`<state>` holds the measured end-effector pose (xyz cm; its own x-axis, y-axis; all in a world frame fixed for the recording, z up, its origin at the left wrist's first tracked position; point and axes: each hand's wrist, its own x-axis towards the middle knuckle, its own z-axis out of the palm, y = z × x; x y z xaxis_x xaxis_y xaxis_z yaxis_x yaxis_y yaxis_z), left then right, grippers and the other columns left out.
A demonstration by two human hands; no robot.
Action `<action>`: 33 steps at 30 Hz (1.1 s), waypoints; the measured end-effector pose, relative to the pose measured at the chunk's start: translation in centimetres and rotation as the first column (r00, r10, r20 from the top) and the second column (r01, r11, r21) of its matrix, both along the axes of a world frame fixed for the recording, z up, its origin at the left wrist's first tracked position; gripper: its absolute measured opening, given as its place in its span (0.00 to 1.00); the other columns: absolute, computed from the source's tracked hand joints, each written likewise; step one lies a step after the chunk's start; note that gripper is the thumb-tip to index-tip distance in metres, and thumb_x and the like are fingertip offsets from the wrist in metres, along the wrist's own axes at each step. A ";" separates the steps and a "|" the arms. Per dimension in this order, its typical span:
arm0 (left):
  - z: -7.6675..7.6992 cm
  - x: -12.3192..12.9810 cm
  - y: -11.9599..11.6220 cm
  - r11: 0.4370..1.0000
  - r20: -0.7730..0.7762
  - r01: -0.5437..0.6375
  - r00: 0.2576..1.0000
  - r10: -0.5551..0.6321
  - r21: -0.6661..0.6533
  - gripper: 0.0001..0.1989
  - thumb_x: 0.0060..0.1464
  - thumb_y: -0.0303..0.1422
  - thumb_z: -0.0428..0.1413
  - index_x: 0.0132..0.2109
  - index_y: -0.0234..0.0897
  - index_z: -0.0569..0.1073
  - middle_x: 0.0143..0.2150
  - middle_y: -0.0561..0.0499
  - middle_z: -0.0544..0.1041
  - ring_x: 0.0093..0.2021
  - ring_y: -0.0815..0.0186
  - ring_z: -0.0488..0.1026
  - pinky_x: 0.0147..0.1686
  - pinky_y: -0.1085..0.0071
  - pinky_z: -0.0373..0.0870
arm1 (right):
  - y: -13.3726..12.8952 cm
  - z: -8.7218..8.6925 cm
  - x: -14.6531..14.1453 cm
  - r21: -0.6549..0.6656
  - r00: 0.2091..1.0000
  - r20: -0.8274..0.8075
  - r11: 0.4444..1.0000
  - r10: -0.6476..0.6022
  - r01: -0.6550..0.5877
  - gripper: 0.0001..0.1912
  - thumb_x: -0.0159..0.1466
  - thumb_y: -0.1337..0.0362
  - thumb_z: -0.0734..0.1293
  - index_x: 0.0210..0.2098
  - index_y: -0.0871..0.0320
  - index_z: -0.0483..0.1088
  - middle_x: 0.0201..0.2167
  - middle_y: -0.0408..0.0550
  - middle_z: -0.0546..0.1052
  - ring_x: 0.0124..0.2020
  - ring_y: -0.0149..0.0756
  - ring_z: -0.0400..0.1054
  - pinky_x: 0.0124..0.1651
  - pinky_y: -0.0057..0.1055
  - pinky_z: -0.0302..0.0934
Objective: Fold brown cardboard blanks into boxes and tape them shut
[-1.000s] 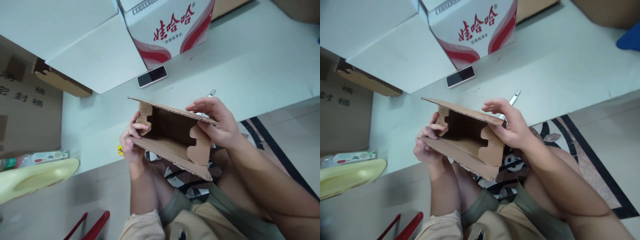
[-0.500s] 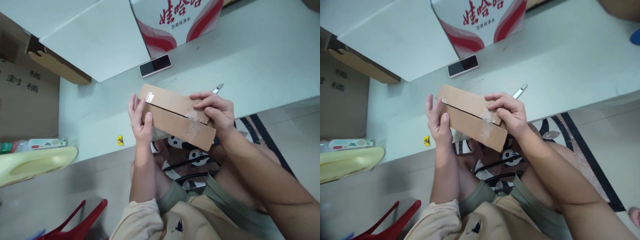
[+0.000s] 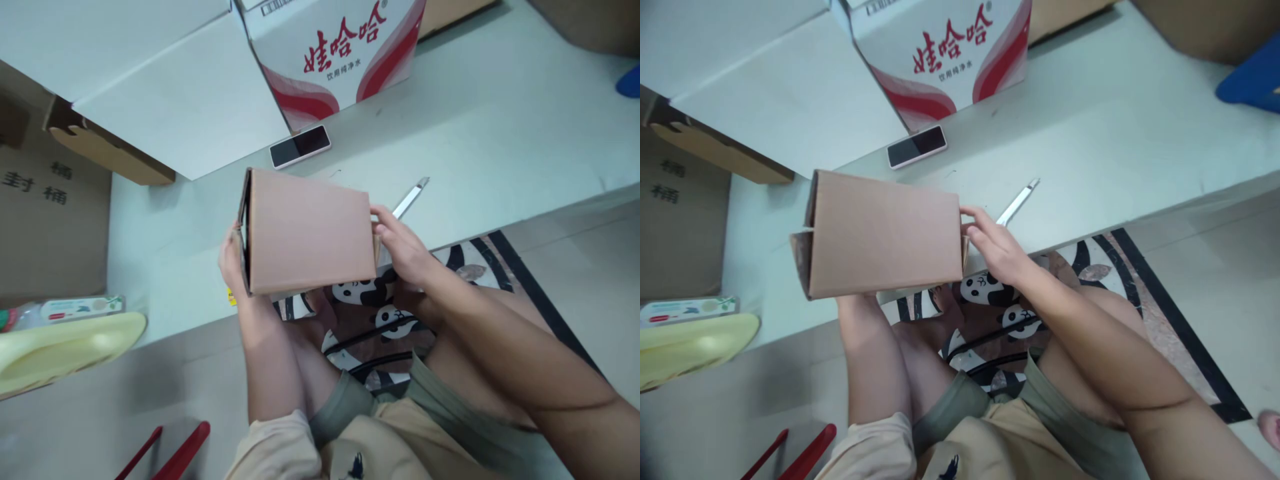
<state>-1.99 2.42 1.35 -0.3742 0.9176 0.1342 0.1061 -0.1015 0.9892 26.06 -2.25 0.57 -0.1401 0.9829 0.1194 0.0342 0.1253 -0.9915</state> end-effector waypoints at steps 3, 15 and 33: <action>0.4 1.7 -0.2 0.988 0.267 -0.021 0.962 0.061 -0.151 0.16 0.51 0.45 0.60 0.43 0.42 0.76 0.43 0.49 0.81 0.41 0.62 0.79 0.36 0.70 0.78 | -0.6 0.0 -1.1 0.139 0.999 0.045 0.990 0.004 -0.011 0.30 0.71 0.44 0.55 0.66 0.49 0.61 0.65 0.51 0.71 0.67 0.47 0.65 0.70 0.51 0.58; 0.0 3.8 -2.2 0.660 0.117 0.430 0.879 -0.463 -0.616 0.22 0.61 0.52 0.50 0.29 0.39 0.66 0.12 0.59 0.59 0.11 0.72 0.57 0.13 0.77 0.50 | -0.7 1.4 -0.4 0.452 0.985 0.086 0.887 -0.152 0.098 0.22 0.71 0.51 0.59 0.59 0.48 0.71 0.67 0.49 0.69 0.71 0.48 0.59 0.74 0.53 0.51; -1.6 4.5 -1.9 0.803 -0.577 0.390 0.814 -0.072 0.451 0.21 0.69 0.42 0.43 0.61 0.48 0.73 0.63 0.50 0.72 0.72 0.55 0.60 0.73 0.50 0.53 | 0.5 2.1 1.3 0.119 0.799 0.479 0.929 -0.362 0.350 0.12 0.66 0.56 0.62 0.39 0.55 0.73 0.21 0.41 0.68 0.24 0.33 0.63 0.32 0.32 0.59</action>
<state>2.46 0.56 -0.28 0.1116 0.6839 0.7209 0.4728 -0.6747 0.5668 27.39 -1.77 2.71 0.1735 0.9727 0.1540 0.5554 0.0325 -0.8310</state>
